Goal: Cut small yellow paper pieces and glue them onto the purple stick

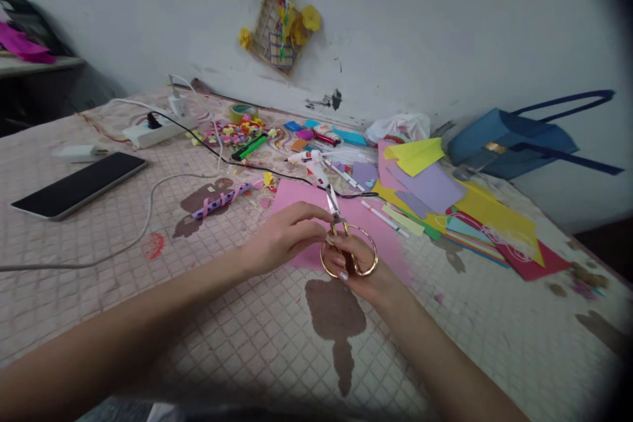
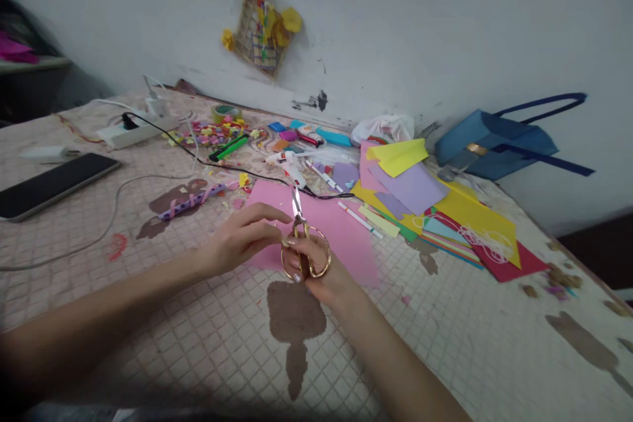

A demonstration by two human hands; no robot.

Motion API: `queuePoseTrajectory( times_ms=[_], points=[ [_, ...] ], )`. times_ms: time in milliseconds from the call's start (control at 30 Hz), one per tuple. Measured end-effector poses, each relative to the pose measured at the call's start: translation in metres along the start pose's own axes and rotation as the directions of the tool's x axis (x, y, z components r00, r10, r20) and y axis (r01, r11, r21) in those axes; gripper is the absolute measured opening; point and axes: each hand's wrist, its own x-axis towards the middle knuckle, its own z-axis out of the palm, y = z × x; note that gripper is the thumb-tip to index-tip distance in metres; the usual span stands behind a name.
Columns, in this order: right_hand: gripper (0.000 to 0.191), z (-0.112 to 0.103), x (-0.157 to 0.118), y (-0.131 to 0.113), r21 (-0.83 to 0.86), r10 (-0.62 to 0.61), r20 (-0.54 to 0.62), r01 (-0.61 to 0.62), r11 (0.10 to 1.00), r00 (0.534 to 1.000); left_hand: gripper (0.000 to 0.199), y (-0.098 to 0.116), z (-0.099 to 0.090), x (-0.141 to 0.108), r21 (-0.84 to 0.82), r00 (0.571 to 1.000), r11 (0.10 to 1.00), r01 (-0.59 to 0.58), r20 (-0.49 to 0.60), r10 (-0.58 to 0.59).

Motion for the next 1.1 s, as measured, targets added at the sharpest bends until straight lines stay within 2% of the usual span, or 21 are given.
queuePoseTrajectory(
  times_ms=[67,133,200,233,333,400,467,700,867,967,1100],
  points=[
    [0.025,0.001,0.0,0.002,-0.009,-0.053,-0.016,0.052,0.999,0.998,0.016,0.0,0.0,0.001,0.019,1.0,1.0,-0.025,0.018,0.024],
    [0.025,0.0,0.0,0.005,-0.063,-0.123,-0.065,0.119,0.991,0.99,0.015,0.001,0.0,0.002,0.005,0.999,1.0,0.011,-0.045,-0.011],
    [0.024,-0.001,0.0,0.007,-0.157,-0.187,-0.137,0.165,0.974,0.973,0.017,0.002,0.001,0.003,-0.054,0.983,0.99,0.128,-0.124,-0.134],
    [0.023,-0.002,0.0,0.008,-0.207,-0.213,-0.176,0.175,0.963,0.961,0.017,0.002,0.002,0.003,-0.1,0.968,0.975,0.201,-0.13,-0.213],
    [0.016,-0.004,0.0,0.012,-0.314,-0.267,-0.251,0.182,0.932,0.931,0.018,0.001,0.007,0.002,-0.252,0.916,0.885,0.392,0.019,-0.4],
    [0.015,-0.004,-0.001,0.014,-0.351,-0.284,-0.251,0.186,0.918,0.925,0.018,0.001,0.01,0.001,-0.336,0.878,0.814,0.473,0.106,-0.466],
    [0.017,-0.003,-0.001,0.014,-0.373,-0.284,-0.247,0.18,0.91,0.926,0.017,0.001,0.011,0.001,-0.399,0.85,0.756,0.518,0.143,-0.507],
    [0.02,-0.005,0.0,0.013,-0.415,-0.301,-0.249,0.179,0.892,0.921,0.018,-0.002,0.009,0.001,-0.428,0.804,0.684,0.591,0.248,-0.54],
    [0.02,-0.006,0.001,0.015,-0.429,-0.351,-0.236,0.227,0.874,0.906,0.018,-0.003,0.014,0.001,-0.449,0.76,0.619,0.644,0.286,-0.584],
    [0.025,-0.004,0.0,0.013,-0.432,-0.341,-0.234,0.217,0.875,0.91,0.02,-0.002,0.012,0.002,-0.499,0.754,0.585,0.639,0.259,-0.603],
    [0.035,-0.002,-0.003,0.008,-0.434,-0.248,-0.18,0.149,0.888,0.952,0.021,-0.003,0.002,0.006,-0.556,0.762,0.571,0.603,0.19,-0.619]
  ],
)
